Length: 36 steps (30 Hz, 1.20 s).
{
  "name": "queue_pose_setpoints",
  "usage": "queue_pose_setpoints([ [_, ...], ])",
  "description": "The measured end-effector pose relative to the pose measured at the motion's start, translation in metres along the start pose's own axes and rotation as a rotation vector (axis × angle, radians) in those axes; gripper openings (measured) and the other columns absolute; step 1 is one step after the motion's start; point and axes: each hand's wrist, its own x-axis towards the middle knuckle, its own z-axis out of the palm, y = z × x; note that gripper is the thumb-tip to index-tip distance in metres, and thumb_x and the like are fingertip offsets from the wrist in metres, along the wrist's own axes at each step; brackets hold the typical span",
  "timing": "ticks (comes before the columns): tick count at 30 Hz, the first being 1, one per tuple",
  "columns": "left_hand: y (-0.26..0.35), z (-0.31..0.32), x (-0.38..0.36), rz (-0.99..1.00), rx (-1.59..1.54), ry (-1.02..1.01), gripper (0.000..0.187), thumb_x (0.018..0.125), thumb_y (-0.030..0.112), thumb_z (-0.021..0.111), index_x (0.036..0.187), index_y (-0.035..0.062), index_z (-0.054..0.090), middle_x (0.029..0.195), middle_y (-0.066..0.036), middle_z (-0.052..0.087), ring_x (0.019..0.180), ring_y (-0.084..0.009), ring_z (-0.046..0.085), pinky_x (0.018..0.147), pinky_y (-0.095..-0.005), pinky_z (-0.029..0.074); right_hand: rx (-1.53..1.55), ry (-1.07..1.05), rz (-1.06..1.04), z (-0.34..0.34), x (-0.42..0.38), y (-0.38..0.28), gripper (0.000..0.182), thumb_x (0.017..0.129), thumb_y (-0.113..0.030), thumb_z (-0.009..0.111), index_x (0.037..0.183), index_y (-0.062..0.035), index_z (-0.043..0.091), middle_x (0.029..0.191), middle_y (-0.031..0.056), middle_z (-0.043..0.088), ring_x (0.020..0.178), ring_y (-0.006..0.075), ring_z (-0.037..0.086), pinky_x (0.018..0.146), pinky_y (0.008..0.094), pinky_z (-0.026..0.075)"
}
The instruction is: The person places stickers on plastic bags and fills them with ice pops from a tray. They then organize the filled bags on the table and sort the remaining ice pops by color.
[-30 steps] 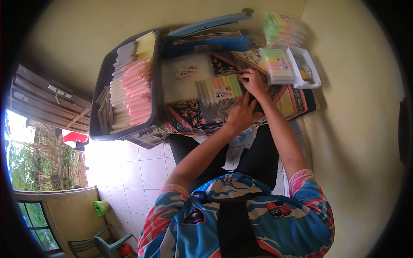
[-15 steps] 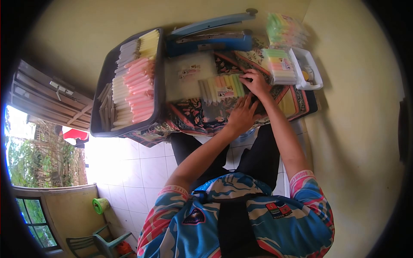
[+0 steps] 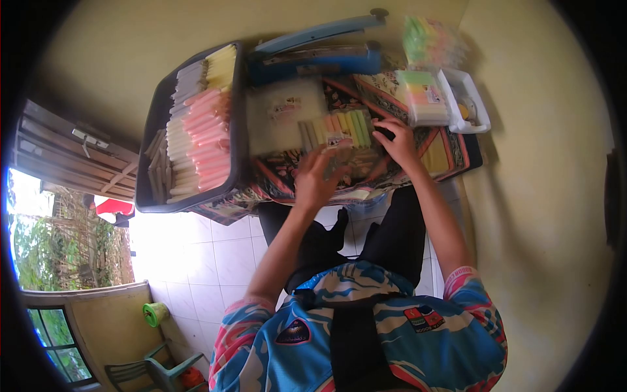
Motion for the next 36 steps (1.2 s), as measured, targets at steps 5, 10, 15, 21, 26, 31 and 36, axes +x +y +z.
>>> queue_pose_setpoints([
  [5,-0.008,-0.032,-0.021,0.011,0.219,-0.100,0.054,0.065,0.019,0.083,0.115,0.0109,0.064,0.121,-0.014,0.058,0.114,-0.0350,0.053,0.096,-0.0454,0.043,0.126,-0.097,0.383,-0.030,-0.042,-0.041,0.025,0.076,-0.012,0.078,0.098,-0.0045,0.069,0.090,0.0101,0.063,0.084,0.0274,0.063,0.073,0.0362,0.050],
  [10,-0.026,-0.024,-0.035,0.054,0.182,-0.156,0.040,0.068,0.013,0.079,0.106,0.0112,0.069,0.119,-0.013,0.060,0.113,-0.0330,0.054,0.096,-0.0466,0.043,-0.067,-0.136,0.083,-0.032,-0.070,-0.066,0.029,0.073,-0.010,0.079,0.097,-0.0031,0.067,0.092,0.0094,0.061,0.083,0.0277,0.062,0.072,0.0359,0.049],
  [15,-0.027,-0.034,-0.035,0.129,0.097,-0.064,0.020,0.072,0.006,0.074,0.092,0.0092,0.071,0.103,-0.011,0.066,0.098,-0.0294,0.061,0.091,-0.0434,0.046,-0.071,-0.123,0.100,-0.037,-0.074,-0.062,0.017,0.074,-0.006,0.076,0.089,-0.0022,0.068,0.089,0.0099,0.060,0.076,0.0269,0.062,0.066,0.0347,0.050],
  [21,-0.002,-0.118,-0.010,0.322,-0.009,-0.029,0.026,0.072,-0.003,0.068,0.094,0.0091,0.072,0.071,-0.005,0.063,0.068,-0.0239,0.061,0.063,-0.0357,0.048,0.094,0.053,0.225,-0.045,-0.085,-0.068,0.010,0.084,-0.005,0.070,0.084,0.0035,0.064,0.084,0.0090,0.064,0.070,0.0178,0.061,0.063,0.0294,0.048],
  [26,-0.066,-0.206,0.007,0.336,0.040,0.204,0.021,0.073,-0.009,0.063,0.088,0.0023,0.072,0.066,-0.005,0.062,0.059,-0.0158,0.061,0.056,-0.0290,0.050,0.157,0.101,0.327,-0.050,-0.114,-0.052,0.018,0.092,-0.008,0.060,0.079,0.0040,0.062,0.075,0.0092,0.064,0.069,0.0165,0.061,0.062,0.0289,0.046],
  [31,-0.093,-0.286,0.045,-0.182,0.364,0.174,0.021,0.089,0.009,0.063,0.109,0.0067,0.070,0.078,-0.006,0.068,0.068,-0.0095,0.063,0.062,-0.0262,0.050,0.106,0.037,0.329,-0.060,-0.125,-0.059,0.022,0.093,-0.010,0.058,0.076,0.0036,0.062,0.071,0.0090,0.064,0.066,0.0170,0.062,0.061,0.0286,0.046],
  [36,-0.184,-0.336,0.068,-0.269,0.364,0.158,0.023,0.088,0.010,0.062,0.110,0.0068,0.069,0.083,-0.007,0.070,0.072,-0.0128,0.064,0.070,-0.0287,0.051,0.170,0.052,0.332,-0.062,-0.101,-0.059,0.022,0.092,-0.006,0.059,0.073,0.0050,0.060,0.073,0.0101,0.065,0.064,0.0158,0.062,0.059,0.0280,0.047],
])
